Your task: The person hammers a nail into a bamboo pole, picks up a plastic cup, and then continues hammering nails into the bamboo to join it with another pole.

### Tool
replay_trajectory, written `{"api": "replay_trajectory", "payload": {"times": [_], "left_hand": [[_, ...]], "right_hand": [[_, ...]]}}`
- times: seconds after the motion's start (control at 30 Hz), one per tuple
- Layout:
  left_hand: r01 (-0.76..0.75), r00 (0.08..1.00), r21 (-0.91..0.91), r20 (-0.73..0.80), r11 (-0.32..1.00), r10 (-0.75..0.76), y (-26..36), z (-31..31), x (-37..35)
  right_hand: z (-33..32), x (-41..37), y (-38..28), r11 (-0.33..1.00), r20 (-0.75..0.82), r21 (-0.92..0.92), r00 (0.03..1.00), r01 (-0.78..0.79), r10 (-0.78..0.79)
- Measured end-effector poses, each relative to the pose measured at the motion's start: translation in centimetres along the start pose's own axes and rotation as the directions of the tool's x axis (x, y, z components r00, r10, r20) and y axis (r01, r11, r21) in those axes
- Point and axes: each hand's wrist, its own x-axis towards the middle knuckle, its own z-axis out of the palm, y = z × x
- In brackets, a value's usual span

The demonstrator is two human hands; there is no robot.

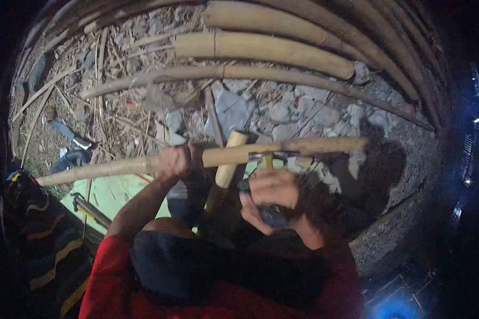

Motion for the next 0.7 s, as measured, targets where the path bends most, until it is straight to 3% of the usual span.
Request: {"api": "replay_trajectory", "payload": {"times": [0.03,0.1,0.17,0.23,0.3,0.37,0.4,0.47,0.6,0.63,0.67,0.7], "left_hand": [[0.129,0.973,-0.138,0.209,0.982,-0.098,1.3,-2.4,2.0],[-0.129,0.987,-0.099,0.079,0.987,0.137,1.4,-2.5,3.1],[0.012,0.972,-0.133,0.234,0.991,0.020,2.8,-2.0,2.7],[0.120,0.933,-0.090,0.351,0.989,-0.082,2.0,-0.4,1.3],[0.187,0.900,-0.058,0.409,0.981,-0.148,0.8,-2.9,1.8],[0.340,0.869,0.023,0.374,0.940,-0.324,-1.2,-3.7,1.2],[0.504,0.810,0.027,0.332,0.863,-0.483,-0.5,-3.8,2.1],[0.464,0.840,0.019,0.309,0.886,-0.446,0.4,-3.1,3.2],[0.498,0.819,-0.051,0.355,0.866,-0.450,2.3,-3.4,3.1],[0.421,0.859,0.018,0.314,0.907,-0.405,1.5,-1.9,1.5],[0.270,0.914,-0.025,0.320,0.963,-0.248,1.5,0.4,1.8],[0.289,0.906,-0.053,0.337,0.956,-0.255,0.9,1.0,0.3]], "right_hand": [[-1.1,-1.0,-0.4,1.000,-0.020,0.013,1.000,0.006,-0.006],[-3.7,-3.5,-0.5,1.000,-0.162,-0.011,0.986,-0.024,0.022],[-5.2,-6.1,-0.1,0.990,-0.324,-0.058,0.940,-0.131,0.106],[-4.3,-6.4,0.0,0.987,-0.371,-0.081,0.923,-0.138,0.099],[-1.3,-3.9,-0.6,0.991,-0.241,-0.091,0.967,-0.101,0.076],[0.7,-1.6,-0.7,0.999,-0.077,-0.051,0.997,-0.011,0.007],[0.4,-1.5,-1.1,0.999,-0.036,-0.024,0.999,0.030,-0.031],[-2.0,-3.0,-1.9,1.000,-0.083,-0.002,0.996,0.031,-0.031],[-5.9,-6.0,0.1,0.989,-0.371,-0.084,0.925,-0.124,0.084],[-5.4,-6.2,0.1,0.988,-0.386,-0.099,0.919,-0.122,0.075],[-4.3,-5.4,-0.5,0.988,-0.397,-0.112,0.916,-0.108,0.056],[-3.5,-5.0,0.0,0.989,-0.352,-0.113,0.935,-0.090,0.045]]}}
